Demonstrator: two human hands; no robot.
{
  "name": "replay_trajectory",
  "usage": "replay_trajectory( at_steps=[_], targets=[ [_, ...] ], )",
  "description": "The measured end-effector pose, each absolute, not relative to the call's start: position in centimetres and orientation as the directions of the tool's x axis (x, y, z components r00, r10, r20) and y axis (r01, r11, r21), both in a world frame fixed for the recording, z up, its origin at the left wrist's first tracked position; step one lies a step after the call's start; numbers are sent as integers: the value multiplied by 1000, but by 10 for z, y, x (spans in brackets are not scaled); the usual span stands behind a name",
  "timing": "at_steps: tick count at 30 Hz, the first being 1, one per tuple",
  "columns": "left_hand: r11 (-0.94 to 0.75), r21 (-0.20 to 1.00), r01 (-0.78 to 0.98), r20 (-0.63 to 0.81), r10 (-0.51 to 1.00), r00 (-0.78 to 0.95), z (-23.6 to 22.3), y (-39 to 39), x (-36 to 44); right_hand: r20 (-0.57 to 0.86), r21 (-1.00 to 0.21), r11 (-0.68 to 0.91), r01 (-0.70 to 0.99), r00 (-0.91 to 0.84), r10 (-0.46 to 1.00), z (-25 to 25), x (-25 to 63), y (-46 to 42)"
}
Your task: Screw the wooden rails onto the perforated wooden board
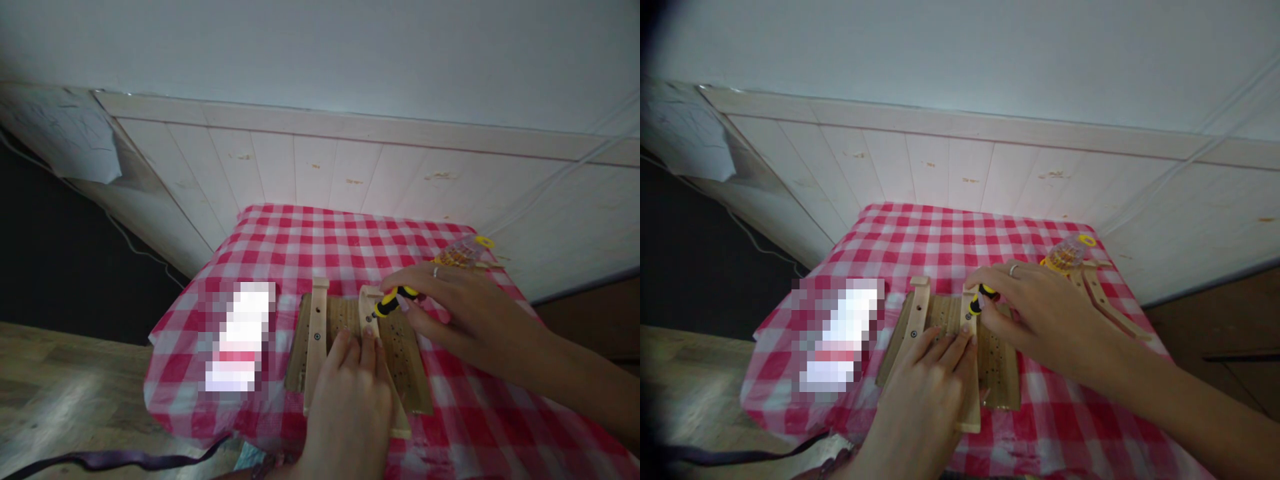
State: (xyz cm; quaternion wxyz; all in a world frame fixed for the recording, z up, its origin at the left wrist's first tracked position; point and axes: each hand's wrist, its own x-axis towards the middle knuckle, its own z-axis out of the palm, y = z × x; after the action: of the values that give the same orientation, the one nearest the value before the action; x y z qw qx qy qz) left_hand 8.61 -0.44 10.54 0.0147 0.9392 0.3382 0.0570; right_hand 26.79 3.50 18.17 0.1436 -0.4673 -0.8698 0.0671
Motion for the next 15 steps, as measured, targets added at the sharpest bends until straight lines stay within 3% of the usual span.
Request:
replay_trajectory(
  at_steps=[5,15],
  targets=[
    [-768,81,635,117,640,759,101,-4,85,171,-135,612,780,-590,789,184,266,35],
    [-764,96,639,88,646,759,106,-3,86,240,-91,619,780,-586,774,178,266,39]
  ],
)
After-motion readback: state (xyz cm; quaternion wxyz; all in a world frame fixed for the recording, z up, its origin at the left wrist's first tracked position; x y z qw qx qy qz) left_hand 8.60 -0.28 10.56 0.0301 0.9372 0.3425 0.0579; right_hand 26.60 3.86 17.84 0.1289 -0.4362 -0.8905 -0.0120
